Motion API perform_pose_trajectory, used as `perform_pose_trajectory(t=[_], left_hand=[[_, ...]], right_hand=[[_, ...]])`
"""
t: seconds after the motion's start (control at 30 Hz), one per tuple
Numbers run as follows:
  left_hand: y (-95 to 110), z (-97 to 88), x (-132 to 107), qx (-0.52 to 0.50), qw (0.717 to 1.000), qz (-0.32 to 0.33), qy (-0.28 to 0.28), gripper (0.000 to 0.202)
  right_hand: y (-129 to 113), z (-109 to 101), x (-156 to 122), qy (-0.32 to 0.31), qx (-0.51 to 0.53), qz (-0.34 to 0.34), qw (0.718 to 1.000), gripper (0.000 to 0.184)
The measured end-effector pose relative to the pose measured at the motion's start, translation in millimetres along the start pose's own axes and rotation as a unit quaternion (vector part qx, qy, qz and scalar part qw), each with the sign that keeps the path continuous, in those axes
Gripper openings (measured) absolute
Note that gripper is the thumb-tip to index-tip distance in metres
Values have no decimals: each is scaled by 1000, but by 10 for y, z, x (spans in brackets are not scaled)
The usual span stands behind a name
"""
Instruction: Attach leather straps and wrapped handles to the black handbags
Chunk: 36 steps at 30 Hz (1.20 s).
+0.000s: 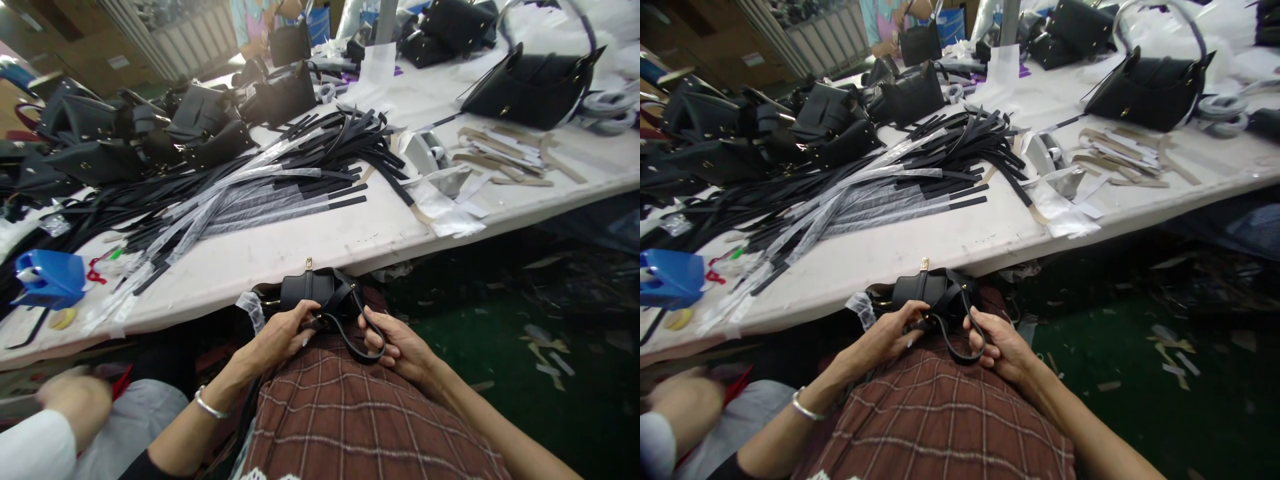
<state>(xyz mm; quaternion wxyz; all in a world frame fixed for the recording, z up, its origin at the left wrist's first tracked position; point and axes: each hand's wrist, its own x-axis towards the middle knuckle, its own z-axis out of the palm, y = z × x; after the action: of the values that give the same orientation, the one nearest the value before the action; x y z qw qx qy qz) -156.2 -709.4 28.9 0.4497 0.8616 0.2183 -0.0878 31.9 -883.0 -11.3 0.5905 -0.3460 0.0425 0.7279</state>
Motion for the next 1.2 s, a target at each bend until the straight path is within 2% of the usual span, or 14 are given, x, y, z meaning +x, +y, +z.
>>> perform_pose_trajectory(t=[0.17,0.3,0.37,0.47,0.57,0.67,0.73,0.77,0.83,0.9,0.93,1.0,1.1,1.2], left_hand=[[162,-70,10,-69,997,-32,-11,38],[248,-126,14,-84,994,-62,16,29],[271,-146,26,-87,994,-66,25,27],[309,-195,54,-69,996,-57,26,30],[373,-289,75,-1,999,-38,9,32],[461,-439,66,82,997,-2,-9,36],[533,-576,41,118,993,13,-22,37],[573,-657,25,127,991,13,-31,37],[653,-844,-3,136,990,12,-47,36],[735,-1058,-19,149,988,27,-22,31],[780,-1169,-21,162,986,42,19,30],[893,-1379,-21,197,965,76,156,34],[1133,-1581,-34,228,896,128,359,49],[1366,-1554,-72,212,868,180,412,46]], right_hand=[[-253,-23,126,63,94,-105,988,29],[-426,-229,187,159,15,-202,966,31],[-493,-283,137,200,-60,-290,934,32],[-640,-178,19,208,-249,-410,852,25],[-831,108,24,102,-497,-436,743,17],[-965,400,228,-91,-665,-378,638,28],[-989,532,390,-198,-717,-301,597,27],[-985,578,453,-232,-729,-256,591,23],[-964,652,514,-259,-718,-170,623,23],[-951,744,494,-259,-648,-112,707,29],[-951,810,465,-258,-596,-102,753,31],[-972,998,391,-249,-477,-140,831,34],[-1051,1377,271,-201,-305,-265,893,36],[-1171,1734,122,-107,-174,-330,922,33]])
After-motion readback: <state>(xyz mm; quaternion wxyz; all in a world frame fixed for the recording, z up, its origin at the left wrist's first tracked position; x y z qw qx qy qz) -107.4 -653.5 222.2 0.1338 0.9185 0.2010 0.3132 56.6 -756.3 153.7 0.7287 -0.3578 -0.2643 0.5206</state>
